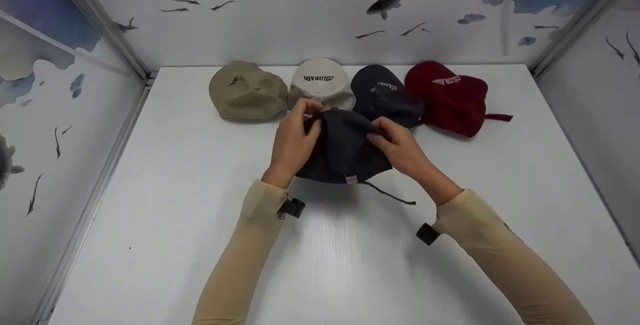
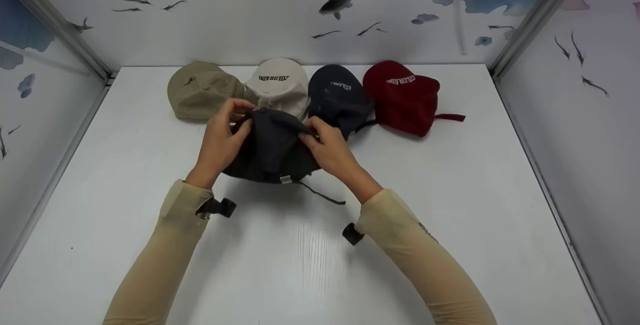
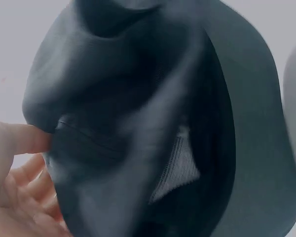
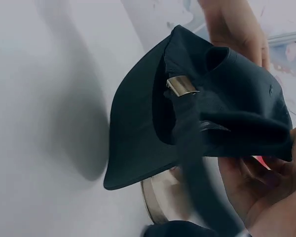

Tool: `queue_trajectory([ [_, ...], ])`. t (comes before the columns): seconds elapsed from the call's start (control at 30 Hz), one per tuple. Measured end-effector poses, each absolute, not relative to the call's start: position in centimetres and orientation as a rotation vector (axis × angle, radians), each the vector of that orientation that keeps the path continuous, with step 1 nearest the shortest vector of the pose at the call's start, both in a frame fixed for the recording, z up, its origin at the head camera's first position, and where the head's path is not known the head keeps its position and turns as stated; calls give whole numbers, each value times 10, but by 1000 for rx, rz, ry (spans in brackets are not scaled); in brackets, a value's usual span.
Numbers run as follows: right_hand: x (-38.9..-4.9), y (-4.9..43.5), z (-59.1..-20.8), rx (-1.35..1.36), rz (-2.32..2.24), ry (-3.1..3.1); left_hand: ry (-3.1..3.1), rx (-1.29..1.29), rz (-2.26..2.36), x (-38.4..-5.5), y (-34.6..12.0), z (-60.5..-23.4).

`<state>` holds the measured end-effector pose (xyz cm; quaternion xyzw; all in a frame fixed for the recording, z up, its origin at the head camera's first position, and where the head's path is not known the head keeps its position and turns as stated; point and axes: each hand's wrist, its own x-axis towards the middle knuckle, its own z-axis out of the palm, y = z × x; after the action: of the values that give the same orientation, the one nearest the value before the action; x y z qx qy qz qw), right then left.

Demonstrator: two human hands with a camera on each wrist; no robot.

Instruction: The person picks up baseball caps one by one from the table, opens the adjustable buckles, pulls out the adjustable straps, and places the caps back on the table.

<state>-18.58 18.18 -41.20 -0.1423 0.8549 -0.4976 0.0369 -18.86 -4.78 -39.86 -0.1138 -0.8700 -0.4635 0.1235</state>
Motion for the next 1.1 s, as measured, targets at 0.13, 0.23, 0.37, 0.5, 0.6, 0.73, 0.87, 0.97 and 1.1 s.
queue_trajectory([
  [0.13, -182, 182, -412, -365, -1627, 2514, -2481, -342, -1106, -174, -47, -398],
  [0.23, -178, 182, -412, -319, -1688, 2429, -2437, -374, -968, -159, -46, -396],
  [0.37, -174, 184, -412, -282, -1736, 2352, -2447, -490, -943, -139, -42, -394],
  [0.5, -171, 188, -412, -265, -1752, 2318, -2564, -523, -938, -129, -36, -397],
  [0.6, -168, 189, -411, -259, -1744, 2302, -2648, -456, -874, -127, -29, -401],
  [0.73, -167, 190, -409, -269, -1761, 2277, -2679, -406, -794, -129, -23, -402],
  [0.87, -165, 190, -409, -299, -1764, 2305, -2679, -408, -838, -133, -22, -399],
  [0.97, -161, 189, -410, -396, -1717, 2451, -2679, -419, -971, -135, -24, -397],
  [1.1, -152, 187, -411, -673, -1575, 2789, -2674, -422, -1137, -137, -26, -392],
])
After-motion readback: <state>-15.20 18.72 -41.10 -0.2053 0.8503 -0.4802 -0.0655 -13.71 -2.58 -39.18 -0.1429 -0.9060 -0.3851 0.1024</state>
